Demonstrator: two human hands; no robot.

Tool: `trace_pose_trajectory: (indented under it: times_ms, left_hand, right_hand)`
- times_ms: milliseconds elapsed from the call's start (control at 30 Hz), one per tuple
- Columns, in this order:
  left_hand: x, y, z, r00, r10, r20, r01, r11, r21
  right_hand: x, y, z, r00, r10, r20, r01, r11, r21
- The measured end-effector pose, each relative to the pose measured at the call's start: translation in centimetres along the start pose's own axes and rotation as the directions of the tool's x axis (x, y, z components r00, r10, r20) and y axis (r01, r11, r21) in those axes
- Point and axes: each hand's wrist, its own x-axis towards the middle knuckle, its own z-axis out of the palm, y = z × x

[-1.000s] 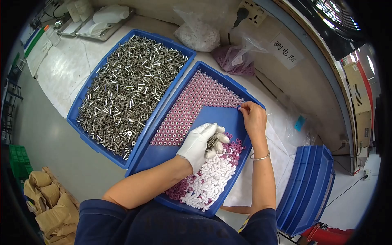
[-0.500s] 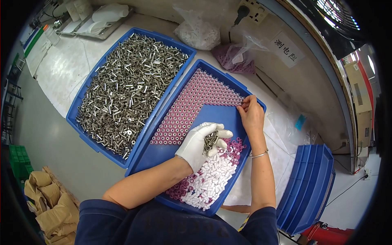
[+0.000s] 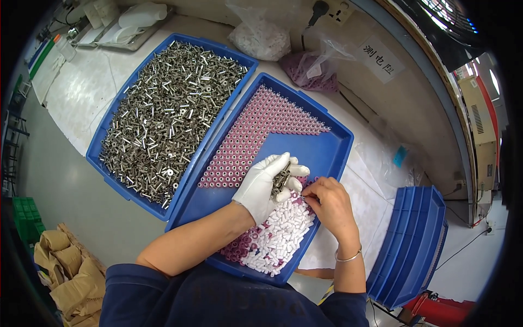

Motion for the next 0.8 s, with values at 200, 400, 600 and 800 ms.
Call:
trace_pose_trajectory:
  times_ms: [200,400,600,800]
  left_hand:
    - [0.1,0.2,0.0,0.999,0.034,-0.009,-0.034,0.999,0.041]
    - [0.1,0.2,0.1,0.997,0.038,-0.069,-0.032,0.996,0.086]
    - [0.0,0.1,0.5,0.988,0.039,-0.147,-0.025,0.995,0.1]
    - [0.0,0.1,0.5,0.984,0.047,-0.172,-0.025,0.992,0.125]
  right_hand:
    - [0.0,-0.1,-0.1,0.999,0.021,0.031,-0.023,0.999,0.045]
    - [1.9,0.1,-0.1,0.979,0.2,-0.044,-0.189,0.967,0.173]
    - [3.6,1.3,1.7,0.981,0.157,-0.117,-0.137,0.976,0.167]
    - [4.0,1.3,2.5,0.983,0.164,-0.088,-0.151,0.979,0.14]
